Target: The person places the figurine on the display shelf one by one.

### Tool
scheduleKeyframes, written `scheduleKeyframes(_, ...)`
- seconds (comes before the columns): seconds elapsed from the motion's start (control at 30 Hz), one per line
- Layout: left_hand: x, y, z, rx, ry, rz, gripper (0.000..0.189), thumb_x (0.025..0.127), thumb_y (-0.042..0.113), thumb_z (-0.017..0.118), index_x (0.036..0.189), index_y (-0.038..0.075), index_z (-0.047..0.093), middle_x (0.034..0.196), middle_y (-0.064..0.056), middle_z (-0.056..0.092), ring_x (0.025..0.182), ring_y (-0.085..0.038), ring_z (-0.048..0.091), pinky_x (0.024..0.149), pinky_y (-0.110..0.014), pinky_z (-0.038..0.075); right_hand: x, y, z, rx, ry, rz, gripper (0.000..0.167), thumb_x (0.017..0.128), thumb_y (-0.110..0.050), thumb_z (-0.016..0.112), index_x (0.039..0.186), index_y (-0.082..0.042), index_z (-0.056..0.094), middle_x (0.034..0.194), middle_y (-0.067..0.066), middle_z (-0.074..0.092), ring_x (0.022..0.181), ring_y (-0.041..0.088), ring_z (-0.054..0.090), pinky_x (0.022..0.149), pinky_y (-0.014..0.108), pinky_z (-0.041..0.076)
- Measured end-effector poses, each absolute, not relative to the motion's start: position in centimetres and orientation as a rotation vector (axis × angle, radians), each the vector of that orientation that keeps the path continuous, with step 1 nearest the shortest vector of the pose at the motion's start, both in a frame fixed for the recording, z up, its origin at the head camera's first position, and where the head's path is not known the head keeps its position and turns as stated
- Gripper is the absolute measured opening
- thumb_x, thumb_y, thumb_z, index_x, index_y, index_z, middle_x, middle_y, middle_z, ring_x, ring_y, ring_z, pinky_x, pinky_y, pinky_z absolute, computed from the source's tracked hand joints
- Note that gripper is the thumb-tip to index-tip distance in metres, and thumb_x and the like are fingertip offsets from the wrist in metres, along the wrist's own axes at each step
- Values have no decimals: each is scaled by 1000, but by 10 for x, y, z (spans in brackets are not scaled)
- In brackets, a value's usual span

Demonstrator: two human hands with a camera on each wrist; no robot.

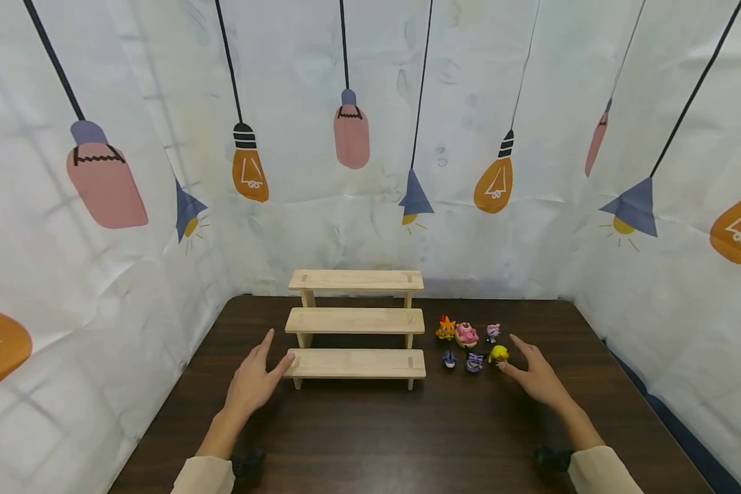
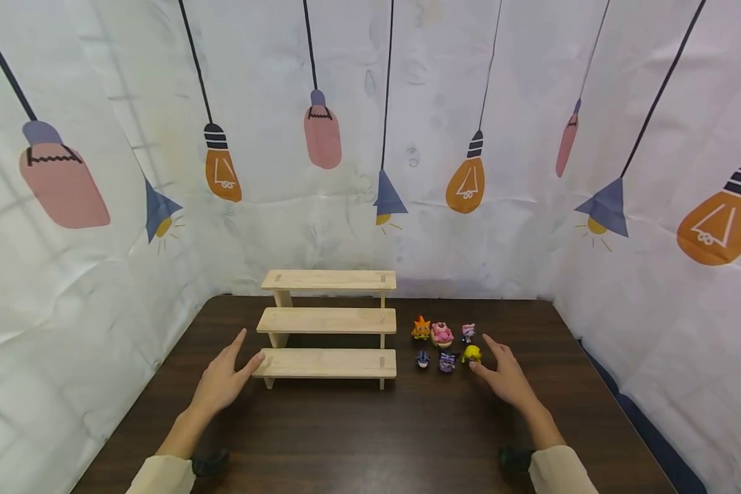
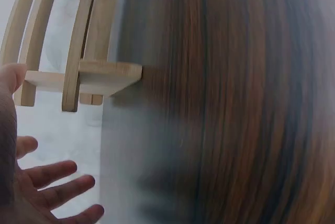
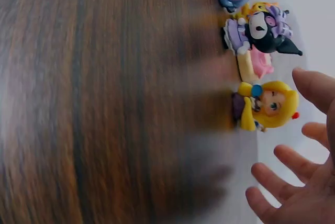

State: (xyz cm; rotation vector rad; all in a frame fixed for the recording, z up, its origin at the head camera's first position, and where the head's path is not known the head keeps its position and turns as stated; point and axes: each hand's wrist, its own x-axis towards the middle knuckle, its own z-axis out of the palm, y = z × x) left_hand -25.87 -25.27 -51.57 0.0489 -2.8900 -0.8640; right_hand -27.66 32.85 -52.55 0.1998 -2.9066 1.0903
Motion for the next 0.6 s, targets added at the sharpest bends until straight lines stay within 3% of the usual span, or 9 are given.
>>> scheduleKeyframes(0.27,-264,-245,-526,128,-2683,-1271,75,105,55,50,164,15,25,148,-22,55,128,-40,59,103,-60,50,-285,326,-537,114,-2841,1307,74,102,-35,64,159,-1,30,150,34,42,130,53,53,99,59,54)
scheduleKeyframes(0.47,-269,-241,-529,241,-2566,-1533,72,104,57,48,162,17,30,144,-19,59,129,-36,59,104,-52,49,-288,323,-540,61,-2804,1384,66,102,-30,65,155,-1,38,149,34,46,128,49,55,97,52,57)
scheduleKeyframes(0.6,-273,-239,-533,311,-2451,-1769,63,107,45,50,160,13,35,144,-23,57,131,-38,58,99,-37,53,-289,321,-542,25,-2780,1432,62,102,-26,66,153,-2,42,148,33,48,128,48,55,92,43,59)
